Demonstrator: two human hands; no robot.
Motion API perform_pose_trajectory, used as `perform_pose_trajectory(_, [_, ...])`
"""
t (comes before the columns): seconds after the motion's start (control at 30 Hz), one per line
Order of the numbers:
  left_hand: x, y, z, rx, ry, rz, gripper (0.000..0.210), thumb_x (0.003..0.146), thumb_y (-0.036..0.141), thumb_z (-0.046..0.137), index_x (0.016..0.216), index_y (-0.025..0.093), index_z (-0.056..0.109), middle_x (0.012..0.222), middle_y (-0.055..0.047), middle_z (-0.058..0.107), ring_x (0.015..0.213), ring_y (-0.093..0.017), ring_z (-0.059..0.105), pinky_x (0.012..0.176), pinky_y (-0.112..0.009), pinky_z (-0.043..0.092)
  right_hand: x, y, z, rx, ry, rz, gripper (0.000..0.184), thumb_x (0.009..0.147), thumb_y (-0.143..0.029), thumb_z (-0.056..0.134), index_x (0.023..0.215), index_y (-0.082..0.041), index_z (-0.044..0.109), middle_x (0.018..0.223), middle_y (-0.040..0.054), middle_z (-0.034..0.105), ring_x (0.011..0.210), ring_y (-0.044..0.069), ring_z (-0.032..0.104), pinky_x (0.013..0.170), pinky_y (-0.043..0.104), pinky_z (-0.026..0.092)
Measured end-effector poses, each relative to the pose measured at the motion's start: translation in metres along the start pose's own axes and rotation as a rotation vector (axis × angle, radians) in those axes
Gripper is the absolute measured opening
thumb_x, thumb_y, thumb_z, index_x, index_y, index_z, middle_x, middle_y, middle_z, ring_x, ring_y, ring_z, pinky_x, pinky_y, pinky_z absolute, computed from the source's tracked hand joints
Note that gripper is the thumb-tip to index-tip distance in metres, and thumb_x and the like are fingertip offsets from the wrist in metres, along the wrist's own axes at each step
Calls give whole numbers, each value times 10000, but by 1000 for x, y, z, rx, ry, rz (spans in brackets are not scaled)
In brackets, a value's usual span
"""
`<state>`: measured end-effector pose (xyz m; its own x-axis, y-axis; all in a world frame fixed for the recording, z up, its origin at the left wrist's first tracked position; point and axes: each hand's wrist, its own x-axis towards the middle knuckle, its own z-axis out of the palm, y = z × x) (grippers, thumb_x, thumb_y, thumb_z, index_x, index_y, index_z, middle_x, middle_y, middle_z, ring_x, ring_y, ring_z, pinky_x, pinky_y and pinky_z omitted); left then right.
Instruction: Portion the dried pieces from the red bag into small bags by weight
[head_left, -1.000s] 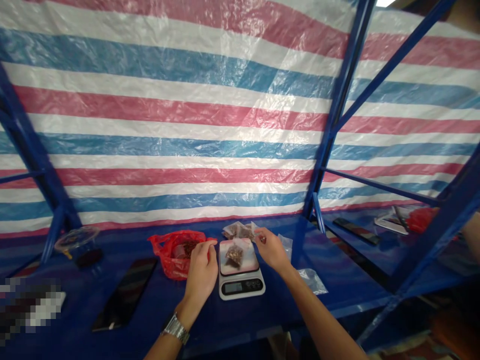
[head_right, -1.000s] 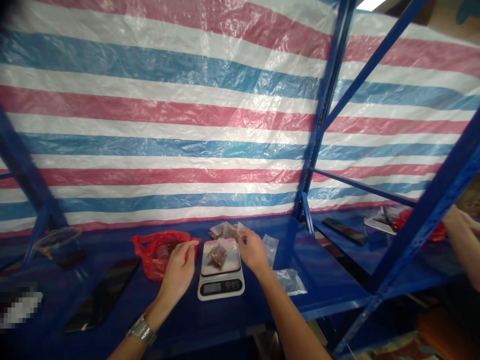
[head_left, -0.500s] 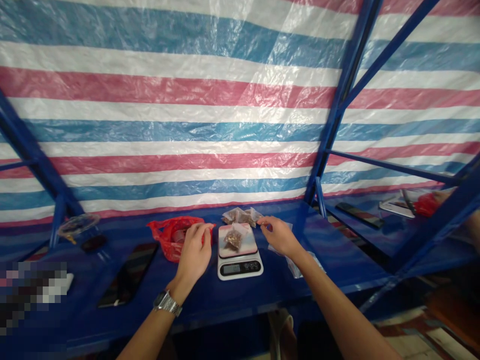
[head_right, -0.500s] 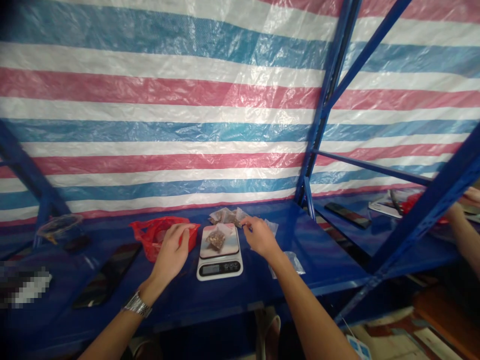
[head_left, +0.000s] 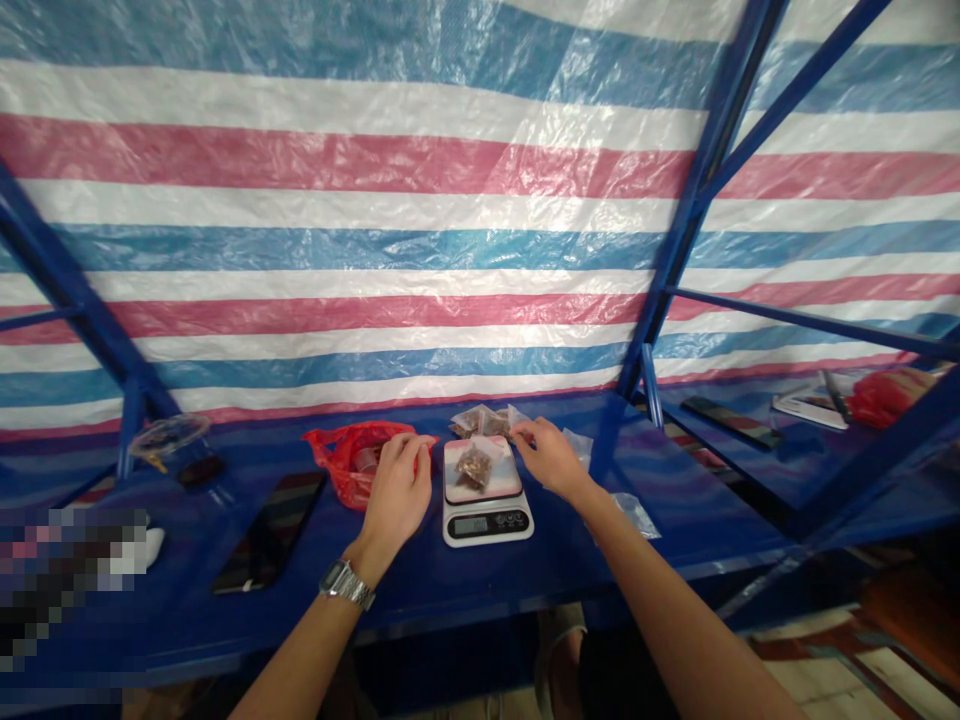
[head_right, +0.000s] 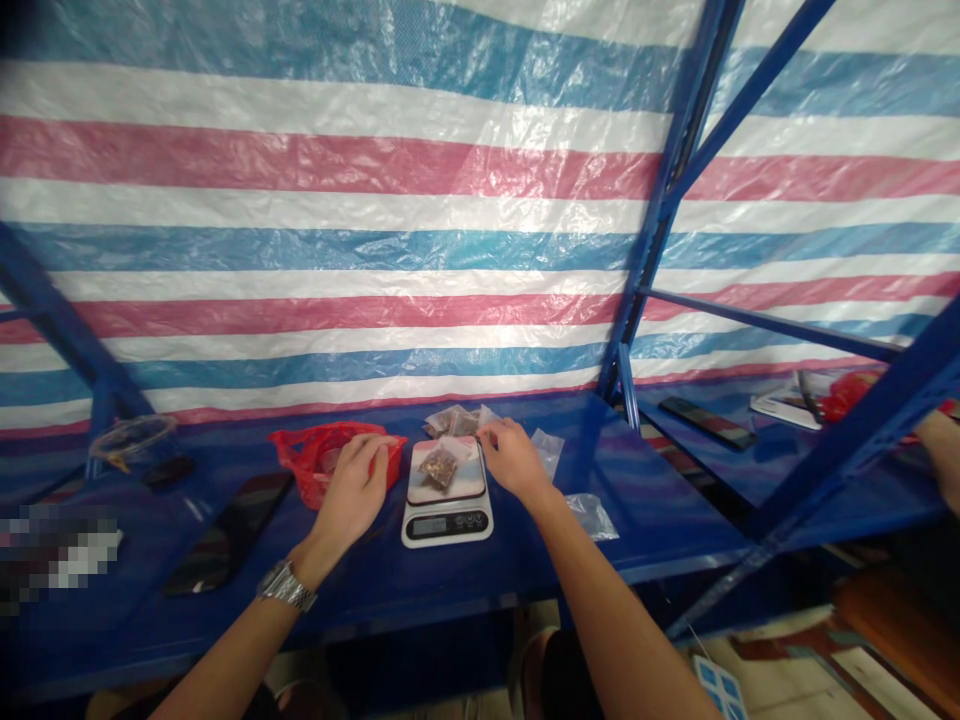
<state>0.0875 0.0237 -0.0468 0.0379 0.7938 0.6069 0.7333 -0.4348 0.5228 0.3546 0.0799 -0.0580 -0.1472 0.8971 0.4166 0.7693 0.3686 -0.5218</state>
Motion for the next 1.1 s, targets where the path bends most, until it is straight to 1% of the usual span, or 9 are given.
perform_pose_trajectory(0.27, [7, 3, 17, -30, -13, -6, 320, 1040, 277, 389, 1114, 200, 690, 1117, -104, 639, 1138, -258, 587, 1100, -485, 458, 4, -15, 17, -88, -34, -18, 286, 1020, -336, 532, 1156, -229, 759, 984, 105, 658, 1086, 274, 581, 1009, 377, 423])
perform_pose_trajectory(0.4, [9, 4, 26, -42, -29, -10, 314, 1033, 266, 398, 1102, 206, 699, 1106, -99, 648, 1124, -257, 601, 1092, -485, 464, 7, -16, 25, -81, -40, 3, 269, 1017, -331, 536, 1097, -236, 774, 1004, 100, 659, 1109, 268, 574, 1044, 390, 407])
perform_pose_trajectory(0.53, [8, 5, 32, -30, -49, 7, 308, 1018, 242, 413, 1088, 204, 710, 1101, -105, 658, 1106, -258, 614, 1069, -485, 477, 9, -19, 32, -68, 0, -31, 181, 961, -315, 619, 982, -241, 783, 992, 91, 648, 1096, 278, 567, 1057, 440, 394])
perform_pose_trajectory(0.6, [8, 6, 35, -33, -33, 17, 292, 1011, 253, 438, 1102, 206, 711, 1106, -108, 674, 1109, -265, 624, 1061, -489, 480, 10, -24, 33, -2, 28, -79, 130, 934, -291, 648, 929, -231, 763, 961, 78, 653, 1066, 273, 576, 1034, 448, 408])
perform_pose_trajectory(0.7, [8, 8, 41, -91, 9, -16, 294, 993, 320, 513, 1197, 197, 685, 1164, -124, 708, 1153, -293, 631, 1069, -513, 469, 14, -36, 30, 247, 15, -166, 131, 953, -294, 613, 913, -224, 716, 912, 46, 678, 955, 231, 615, 929, 392, 464])
perform_pose_trajectory(0.77, [9, 10, 44, -205, 33, -83, 318, 982, 366, 545, 1219, 198, 672, 1170, -122, 731, 1130, -290, 659, 1044, -490, 488, 16, -46, 26, 439, -19, -196, 148, 969, -314, 584, 926, -225, 693, 929, 31, 703, 892, 201, 638, 850, 344, 487])
perform_pose_trajectory(0.83, [11, 11, 45, -372, 30, -161, 305, 977, 409, 553, 1158, 205, 689, 1118, -105, 756, 1055, -264, 698, 977, -429, 526, 18, -55, 23, 580, -30, -198, 142, 961, -334, 592, 953, -226, 684, 959, 24, 721, 881, 185, 658, 821, 321, 497])
perform_pose_trajectory(0.97, [13, 12, 38, -629, 3, -259, 299, 934, 470, 610, 985, 195, 715, 1004, -76, 777, 966, -235, 726, 887, -345, 548, 17, -65, 20, 698, 15, -152, 218, 910, -341, 652, 1094, -225, 667, 930, 16, 725, 856, 179, 678, 812, 318, 511])
perform_pose_trajectory(1.1, [12, 12, 27, -748, -4, -290, 312, 903, 484, 655, 965, 183, 711, 982, -74, 777, 958, -234, 733, 898, -344, 553, 14, -71, 20, 722, 14, -143, 276, 891, -320, 637, 1147, -218, 632, 869, 1, 699, 787, 170, 661, 759, 310, 513])
